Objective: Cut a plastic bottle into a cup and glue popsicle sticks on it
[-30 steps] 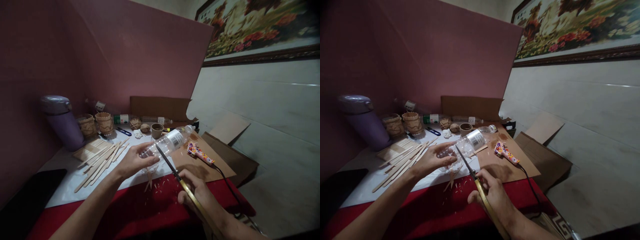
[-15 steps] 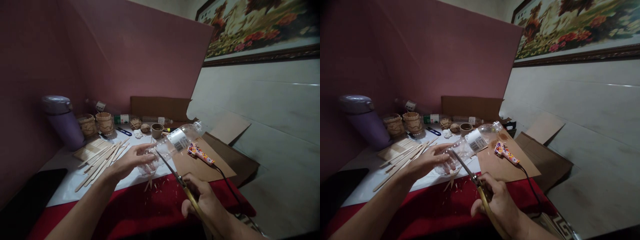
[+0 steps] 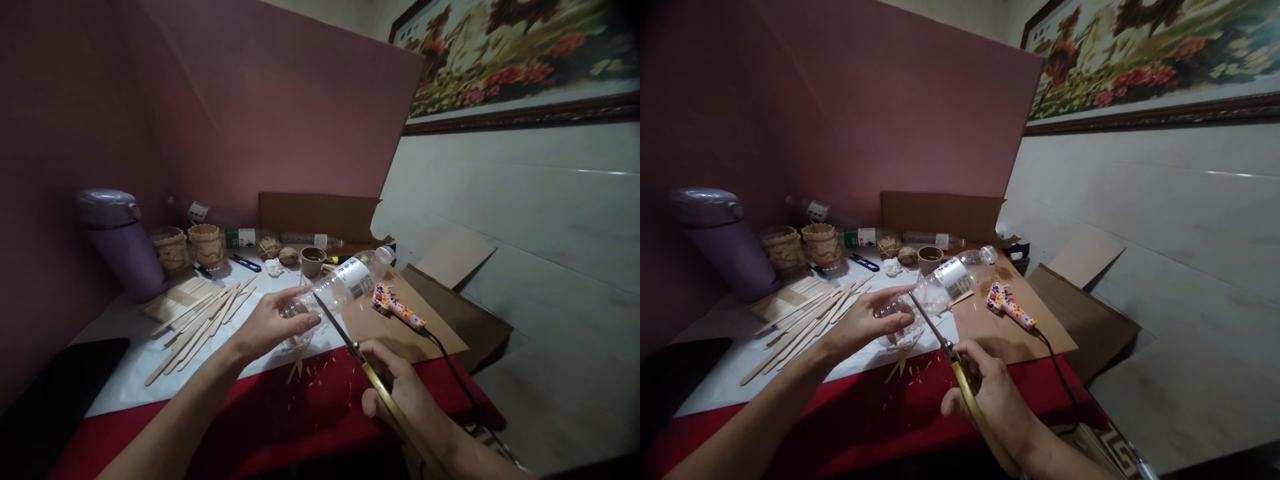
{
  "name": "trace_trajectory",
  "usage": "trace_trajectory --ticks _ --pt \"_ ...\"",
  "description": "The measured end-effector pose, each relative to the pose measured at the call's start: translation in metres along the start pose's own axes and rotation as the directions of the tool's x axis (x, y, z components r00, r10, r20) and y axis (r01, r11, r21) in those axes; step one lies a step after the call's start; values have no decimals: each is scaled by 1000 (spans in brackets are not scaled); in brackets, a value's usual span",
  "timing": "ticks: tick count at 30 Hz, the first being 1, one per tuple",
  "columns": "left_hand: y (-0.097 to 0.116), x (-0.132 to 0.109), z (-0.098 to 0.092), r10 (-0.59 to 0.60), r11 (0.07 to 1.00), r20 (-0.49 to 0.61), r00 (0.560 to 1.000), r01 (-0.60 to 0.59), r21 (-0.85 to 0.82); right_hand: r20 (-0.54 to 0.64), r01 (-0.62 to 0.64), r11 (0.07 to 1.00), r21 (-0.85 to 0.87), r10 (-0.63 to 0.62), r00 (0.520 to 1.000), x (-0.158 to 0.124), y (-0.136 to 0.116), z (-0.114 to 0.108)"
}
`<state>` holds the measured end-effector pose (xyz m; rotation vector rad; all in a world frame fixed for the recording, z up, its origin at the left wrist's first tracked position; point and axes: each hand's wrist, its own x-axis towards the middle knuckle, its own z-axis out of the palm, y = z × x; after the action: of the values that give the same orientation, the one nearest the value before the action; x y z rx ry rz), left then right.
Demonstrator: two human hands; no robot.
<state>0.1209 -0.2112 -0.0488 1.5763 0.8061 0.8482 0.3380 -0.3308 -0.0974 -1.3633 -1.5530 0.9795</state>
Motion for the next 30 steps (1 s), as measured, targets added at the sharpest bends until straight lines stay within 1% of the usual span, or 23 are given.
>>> trace_trajectory --ticks 2,6,12,20,25,30 --pt "0 0 0 17 1000 -4 1000 -17 24 7 8 1000 -6 -8 1000 1 1 0" --pt "-3 1 -1 11 999 0 1000 -11 50 3 -14 1000 14 14 1000 1 -2 1" --pt "-1 -1 1 37 997 -30 999 -35 74 -10 -22 1000 14 22 1000 1 -9 4" --pt "1 -4 2 68 992 -58 996 -61 114 -58 -3 1000 -13 2 998 2 -1 6" --pt "2 -4 1 53 988 -65 996 -43 146 -36 -8 1000 30 9 999 1 -1 7" --pt "1 -4 0 86 982 -94 992 -68 175 -36 -19 999 45 20 999 0 -2 7"
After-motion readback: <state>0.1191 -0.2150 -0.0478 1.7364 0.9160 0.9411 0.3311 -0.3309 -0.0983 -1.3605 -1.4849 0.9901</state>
